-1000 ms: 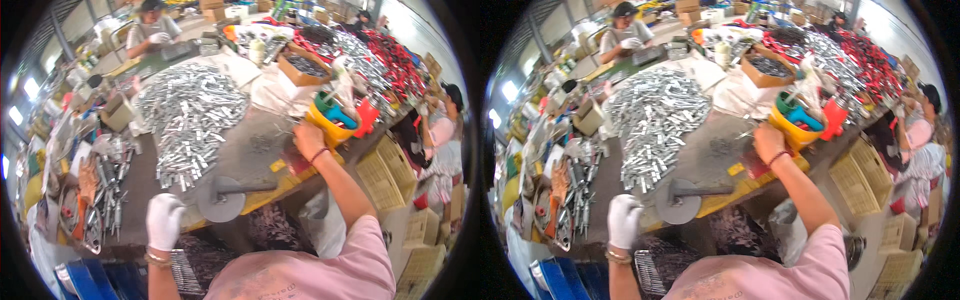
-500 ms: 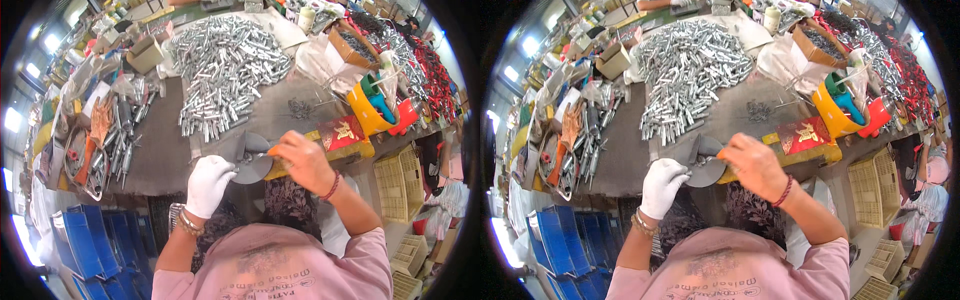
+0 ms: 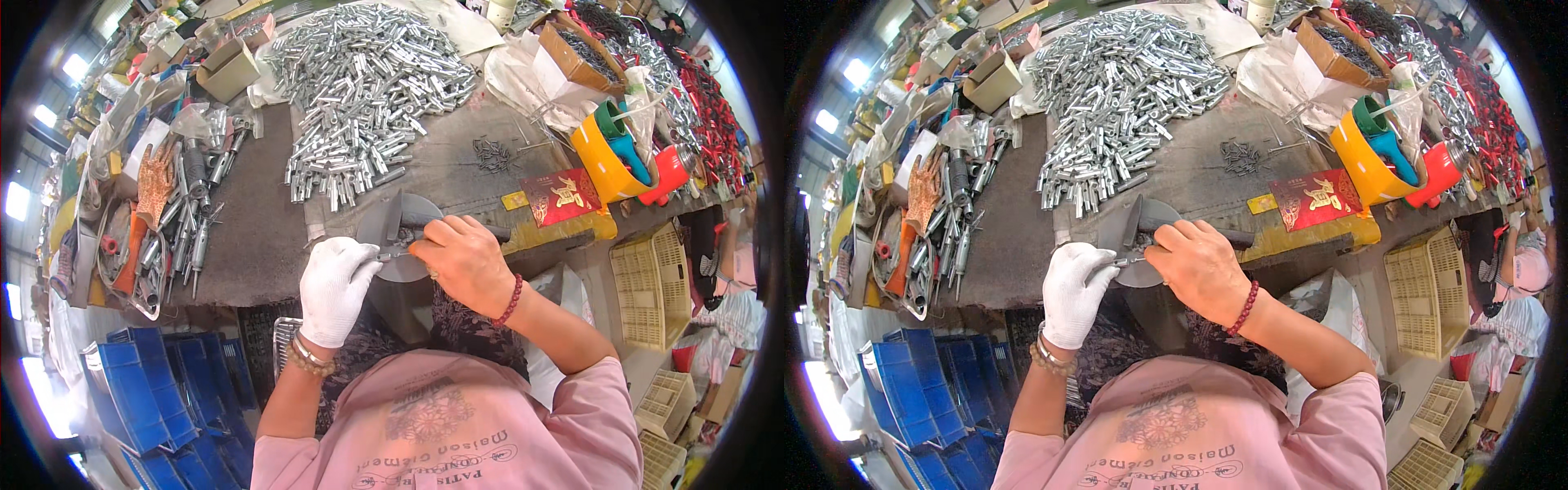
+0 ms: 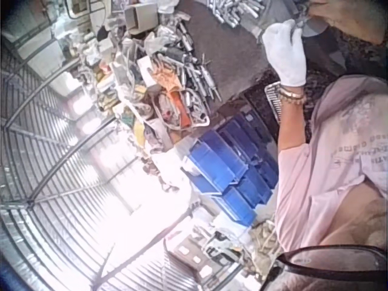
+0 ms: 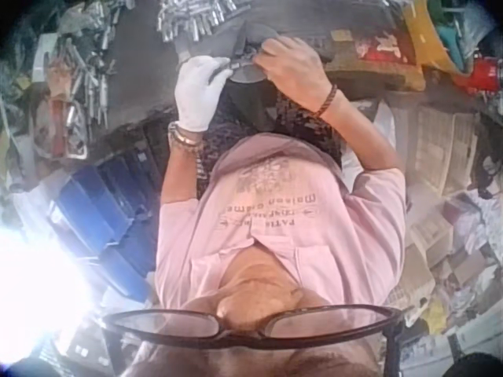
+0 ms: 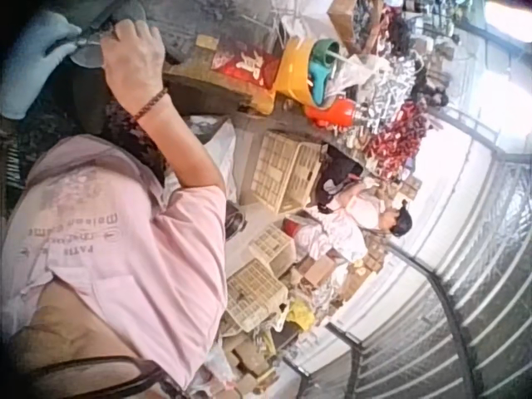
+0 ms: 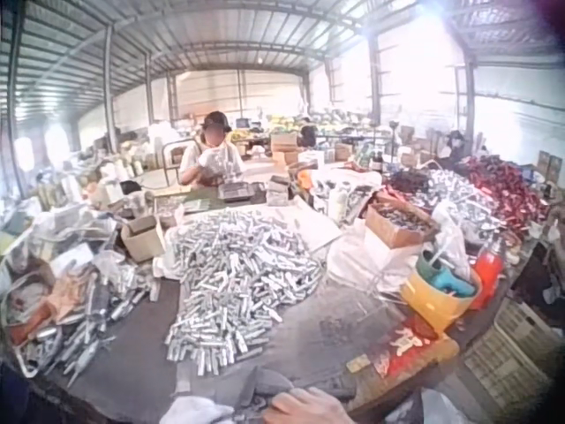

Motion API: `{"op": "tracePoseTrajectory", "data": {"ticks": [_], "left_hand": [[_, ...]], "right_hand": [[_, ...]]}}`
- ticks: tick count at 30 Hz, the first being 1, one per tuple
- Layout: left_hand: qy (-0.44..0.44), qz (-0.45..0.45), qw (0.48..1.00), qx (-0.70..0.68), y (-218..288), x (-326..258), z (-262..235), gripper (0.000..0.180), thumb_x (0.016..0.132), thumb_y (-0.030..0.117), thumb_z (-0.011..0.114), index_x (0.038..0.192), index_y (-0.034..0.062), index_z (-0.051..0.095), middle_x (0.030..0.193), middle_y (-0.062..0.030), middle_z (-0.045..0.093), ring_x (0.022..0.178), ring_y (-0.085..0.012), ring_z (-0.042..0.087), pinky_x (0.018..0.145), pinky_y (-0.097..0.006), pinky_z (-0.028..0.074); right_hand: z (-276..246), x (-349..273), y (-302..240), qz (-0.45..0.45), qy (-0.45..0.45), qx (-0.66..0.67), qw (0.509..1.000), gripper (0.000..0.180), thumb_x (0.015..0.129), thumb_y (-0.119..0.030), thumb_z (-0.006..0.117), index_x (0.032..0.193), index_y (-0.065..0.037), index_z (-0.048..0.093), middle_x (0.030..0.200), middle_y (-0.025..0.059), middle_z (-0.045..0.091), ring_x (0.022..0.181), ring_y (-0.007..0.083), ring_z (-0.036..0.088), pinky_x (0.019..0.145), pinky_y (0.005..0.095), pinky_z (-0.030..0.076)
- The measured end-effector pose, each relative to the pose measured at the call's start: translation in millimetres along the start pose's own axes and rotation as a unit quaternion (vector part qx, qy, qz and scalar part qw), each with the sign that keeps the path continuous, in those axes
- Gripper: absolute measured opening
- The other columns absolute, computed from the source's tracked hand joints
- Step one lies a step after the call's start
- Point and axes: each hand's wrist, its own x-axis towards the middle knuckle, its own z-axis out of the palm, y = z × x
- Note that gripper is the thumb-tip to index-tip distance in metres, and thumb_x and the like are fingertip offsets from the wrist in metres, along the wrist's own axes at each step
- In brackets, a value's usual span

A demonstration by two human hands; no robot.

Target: The person assembles small metal components by inserting pins into them and securing the pins with a hammer.

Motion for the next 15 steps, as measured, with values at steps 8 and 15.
{"op": "tracePoseTrajectory", "data": {"ticks": [8, 15], "left_hand": [[-0.011, 0.009, 1.0, -0.021, 1.2, 8.0, -1.9, 0.02, 0.085, 0.006, 0.087, 0.105, 0.0066, 0.082, 0.105, -0.0097, 0.076, 0.107, -0.0315, 0.07, 0.097, -0.042, 0.056], [-0.022, 0.019, 0.999, -0.013, -3.8, 7.9, -1.0, 0.02, 0.085, 0.007, 0.086, 0.105, 0.0068, 0.081, 0.102, -0.01, 0.076, 0.105, -0.0317, 0.07, 0.094, -0.043, 0.056]], "right_hand": [[0.4, 2.7, 0.2, -0.001, 0.022, 0.003, 1.0, 0.012, 0.085, -0.008, 0.074, 0.096, -0.011, 0.074, 0.097, 0.0056, 0.061, 0.096, 0.0269, 0.065, 0.087, 0.0423, 0.054], [4.1, 2.4, 1.1, -0.005, 0.027, 0.004, 1.0, 0.011, 0.085, -0.009, 0.074, 0.095, -0.011, 0.073, 0.097, 0.005, 0.061, 0.095, 0.0266, 0.065, 0.087, 0.0416, 0.054]]}}
